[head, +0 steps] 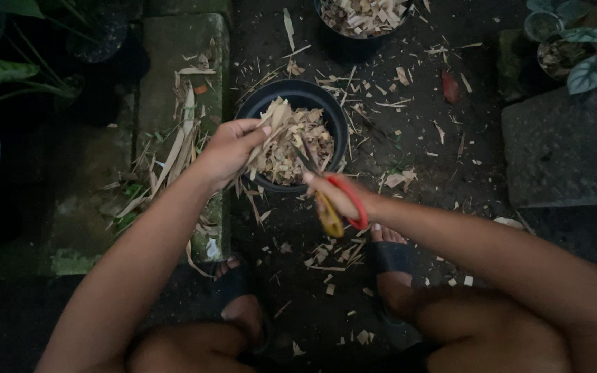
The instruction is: The person sits on the ground and cuts dried wood pieces into small chips using scissors, placing the cut pieces into a black bowl. They repeatedly pick up longer wood strips from the ground beside them, trim them over the bowl, and let the cut chips accumulate in the bowl.
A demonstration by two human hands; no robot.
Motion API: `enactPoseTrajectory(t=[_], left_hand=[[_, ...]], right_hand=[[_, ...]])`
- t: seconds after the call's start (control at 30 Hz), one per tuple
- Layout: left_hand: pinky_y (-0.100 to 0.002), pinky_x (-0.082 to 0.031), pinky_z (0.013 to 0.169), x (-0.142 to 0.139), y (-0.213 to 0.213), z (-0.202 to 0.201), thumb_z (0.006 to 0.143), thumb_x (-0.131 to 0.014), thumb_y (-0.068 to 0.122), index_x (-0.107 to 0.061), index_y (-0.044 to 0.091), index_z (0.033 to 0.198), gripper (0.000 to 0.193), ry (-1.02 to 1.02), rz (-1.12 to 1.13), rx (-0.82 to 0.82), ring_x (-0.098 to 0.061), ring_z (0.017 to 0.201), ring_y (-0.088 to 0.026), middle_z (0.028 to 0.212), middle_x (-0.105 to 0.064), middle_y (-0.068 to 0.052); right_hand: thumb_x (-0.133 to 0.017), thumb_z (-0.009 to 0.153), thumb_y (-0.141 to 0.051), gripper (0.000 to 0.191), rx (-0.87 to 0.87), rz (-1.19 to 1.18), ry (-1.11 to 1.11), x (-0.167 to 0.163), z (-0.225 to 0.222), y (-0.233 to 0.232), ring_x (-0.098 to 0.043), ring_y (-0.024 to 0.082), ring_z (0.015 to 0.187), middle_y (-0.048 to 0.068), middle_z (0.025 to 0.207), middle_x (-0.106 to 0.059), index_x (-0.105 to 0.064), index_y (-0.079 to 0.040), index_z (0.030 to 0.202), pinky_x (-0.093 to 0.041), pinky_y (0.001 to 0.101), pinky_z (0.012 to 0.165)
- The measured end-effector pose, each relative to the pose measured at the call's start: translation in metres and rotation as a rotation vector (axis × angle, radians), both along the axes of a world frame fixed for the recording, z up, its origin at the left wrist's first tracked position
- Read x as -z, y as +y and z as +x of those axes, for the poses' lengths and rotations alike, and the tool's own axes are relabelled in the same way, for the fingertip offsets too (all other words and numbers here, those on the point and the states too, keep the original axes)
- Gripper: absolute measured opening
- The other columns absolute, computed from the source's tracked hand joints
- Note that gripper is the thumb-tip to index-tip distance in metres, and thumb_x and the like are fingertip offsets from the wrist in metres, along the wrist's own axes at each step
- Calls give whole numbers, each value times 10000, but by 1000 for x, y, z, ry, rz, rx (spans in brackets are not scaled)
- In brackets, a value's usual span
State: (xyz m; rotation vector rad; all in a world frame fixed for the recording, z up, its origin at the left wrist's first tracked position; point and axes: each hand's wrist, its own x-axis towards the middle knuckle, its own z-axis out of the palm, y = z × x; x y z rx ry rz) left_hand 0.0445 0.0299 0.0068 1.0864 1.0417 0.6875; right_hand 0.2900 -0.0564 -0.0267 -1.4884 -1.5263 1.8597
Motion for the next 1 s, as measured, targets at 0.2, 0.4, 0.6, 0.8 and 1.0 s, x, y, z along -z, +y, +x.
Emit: enactPoseTrajectory(t=[0.2,0.4,0.6,0.8,1.0], left_hand=[[-269,-532,732,19,7,-2,996,-668,213,-744,7,1127,255,215,102,-63,-655,807,-93,952,-750,-47],[-262,-530,732,26,4,3,979,-668,219,-734,11,1160,283,253,122,-32,-658,821,-89,966,-757,-38],[-296,-501,678,12,-3,11,983,-666,241,-736,14,1168,301,400,142,74,-610,753,-112,901,-724,-63],[-304,-506,671,3,-8,18,974,-683,250,-740,14,1119,283,415,284,168,-601,732,-88,858,-716,-46],[-293,-497,643,8,-4,15,959,-688,252,-756,28,1129,288,494,313,120,-601,696,-96,841,-720,-45]], right_hand=[[-413,899,-782,774,-280,361,-906,-77,1,-8,-739,315,768,150,810,-742,-643,-74,1107,-586,457,688],[-425,876,-824,867,-351,471,-1006,-117,-9,-10,-743,317,796,156,849,-718,-603,-15,1133,-587,489,736],[-391,888,-839,888,-415,410,-1052,-115,-15,-6,-758,289,753,129,795,-731,-587,-35,1209,-583,459,726],[-425,876,-826,825,-401,441,-1021,-102,-13,-1,-749,289,687,106,706,-707,-664,-60,1069,-603,430,660],[-458,860,-845,847,-452,472,-977,-91,-10,5,-745,285,682,116,694,-709,-744,-49,807,-599,435,696]])
